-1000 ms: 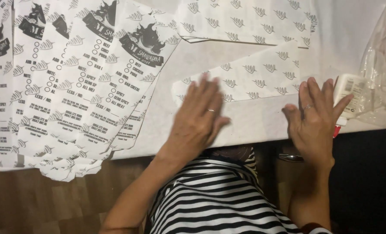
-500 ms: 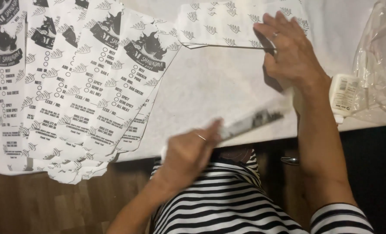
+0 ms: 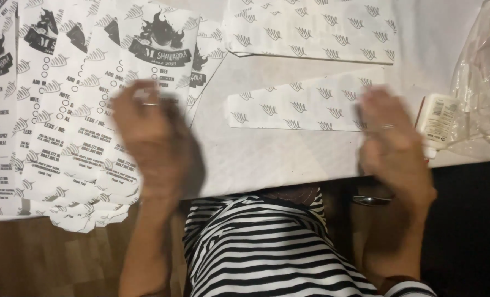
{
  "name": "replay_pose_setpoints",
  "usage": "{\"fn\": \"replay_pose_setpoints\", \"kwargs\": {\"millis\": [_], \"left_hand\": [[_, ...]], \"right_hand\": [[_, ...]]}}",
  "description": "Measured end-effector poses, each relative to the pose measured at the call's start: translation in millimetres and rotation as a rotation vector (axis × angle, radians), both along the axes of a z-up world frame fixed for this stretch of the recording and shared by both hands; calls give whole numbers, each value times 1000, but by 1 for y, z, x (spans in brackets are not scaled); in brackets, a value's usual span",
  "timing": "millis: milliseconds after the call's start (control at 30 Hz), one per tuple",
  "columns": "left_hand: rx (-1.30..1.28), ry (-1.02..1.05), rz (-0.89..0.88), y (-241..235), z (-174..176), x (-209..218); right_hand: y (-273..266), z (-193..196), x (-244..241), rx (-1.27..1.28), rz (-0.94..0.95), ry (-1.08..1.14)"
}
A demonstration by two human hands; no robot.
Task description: Applying liquid glue from a bottle onto paper strips and smoothing them down on a work surface.
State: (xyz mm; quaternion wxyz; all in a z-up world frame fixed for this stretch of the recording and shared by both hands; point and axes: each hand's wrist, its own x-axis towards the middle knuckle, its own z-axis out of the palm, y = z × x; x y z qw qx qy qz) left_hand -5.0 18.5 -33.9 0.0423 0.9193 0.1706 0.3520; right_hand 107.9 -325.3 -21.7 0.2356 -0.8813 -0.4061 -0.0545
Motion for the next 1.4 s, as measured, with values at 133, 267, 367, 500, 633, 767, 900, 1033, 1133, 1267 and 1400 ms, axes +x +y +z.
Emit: {"fn": "replay_pose_setpoints", "kwargs": {"millis": [133,267,367,500,633,767,900,1033,1133,1267,1400], "left_hand": [[-368,-8,-787,-64,10,21],[-173,306,-815,-77,-27,28],[-163,358,-773,-81,-26,28],[-53,222,-701,-84,-23,24],[-129,329,-740,-81,-14,24],[-250,392,-735,-73,-13,35],[-184,401,-696,-58,-29,45],[-317,411,-706,-53,-22,46],[-317,398,-724,-52,-17,46],[-351,403,-738,-50,-15,47],[-358,440,-742,-47,-15,50]], "right_hand": [[-95,-26,13,-140,-477,-430],[-122,-32,18,-302,-768,-32],[-108,-22,16,-73,-784,179],[-101,-31,18,627,-969,581],[-93,-39,5,1133,-693,527],[-49,-46,-8,1106,-551,339],[-2,-36,-14,992,-310,389],[18,-36,-15,883,-351,423],[-3,-34,-5,879,-351,342],[-61,-45,18,793,-549,101],[-86,-43,30,978,-553,56]]}}
